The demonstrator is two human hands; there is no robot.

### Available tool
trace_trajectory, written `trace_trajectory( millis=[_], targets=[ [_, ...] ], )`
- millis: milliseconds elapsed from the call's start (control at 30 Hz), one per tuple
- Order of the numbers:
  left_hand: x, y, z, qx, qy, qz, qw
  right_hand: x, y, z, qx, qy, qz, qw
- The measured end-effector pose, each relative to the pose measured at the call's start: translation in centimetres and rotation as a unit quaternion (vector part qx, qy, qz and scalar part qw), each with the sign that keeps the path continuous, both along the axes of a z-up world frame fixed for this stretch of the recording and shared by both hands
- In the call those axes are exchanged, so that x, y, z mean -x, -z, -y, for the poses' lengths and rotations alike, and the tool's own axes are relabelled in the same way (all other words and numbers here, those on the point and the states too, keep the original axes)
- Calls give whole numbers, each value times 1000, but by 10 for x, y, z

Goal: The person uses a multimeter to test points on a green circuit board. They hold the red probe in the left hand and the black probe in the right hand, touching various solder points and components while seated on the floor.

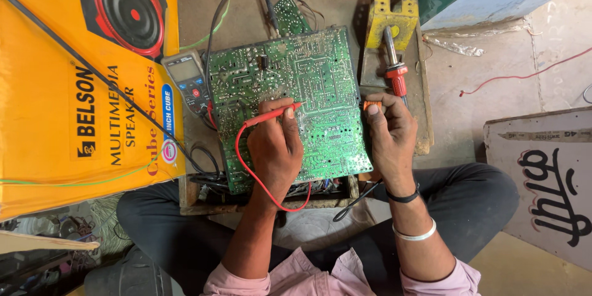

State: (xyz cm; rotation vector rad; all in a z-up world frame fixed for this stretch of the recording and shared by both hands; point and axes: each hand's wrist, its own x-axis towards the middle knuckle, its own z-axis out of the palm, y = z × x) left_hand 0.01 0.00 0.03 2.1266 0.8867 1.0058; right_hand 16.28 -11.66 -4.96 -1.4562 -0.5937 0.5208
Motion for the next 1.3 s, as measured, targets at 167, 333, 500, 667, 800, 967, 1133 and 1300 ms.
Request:
trace_trajectory(
  millis=[167,333,500,667,800,967,1133,1300],
  targets=[
    [1,-1,1,1,4,-1,1000,0,1,0,-1,1,-7,1000],
    [1,-1,0,8,3,-4,1000,1,-1,1,-1,-2,14,1000],
    [1,1,0,-6,5,1,1000,1,-2,1,4,-1,4,1000],
    [0,1,1,-3,-1,-3,1000,0,-1,0,4,0,22,1000],
    [1,1,1,2,-2,-5,1000,0,-1,0,8,1,35,999],
    [0,-1,0,-4,3,0,1000,0,-2,-1,7,2,22,1000],
    [0,-1,1,2,-5,-2,1000,0,-5,-1,12,2,17,1000],
    [0,-2,0,5,-1,8,1000,1,-6,-1,10,2,23,1000]
  ],
)
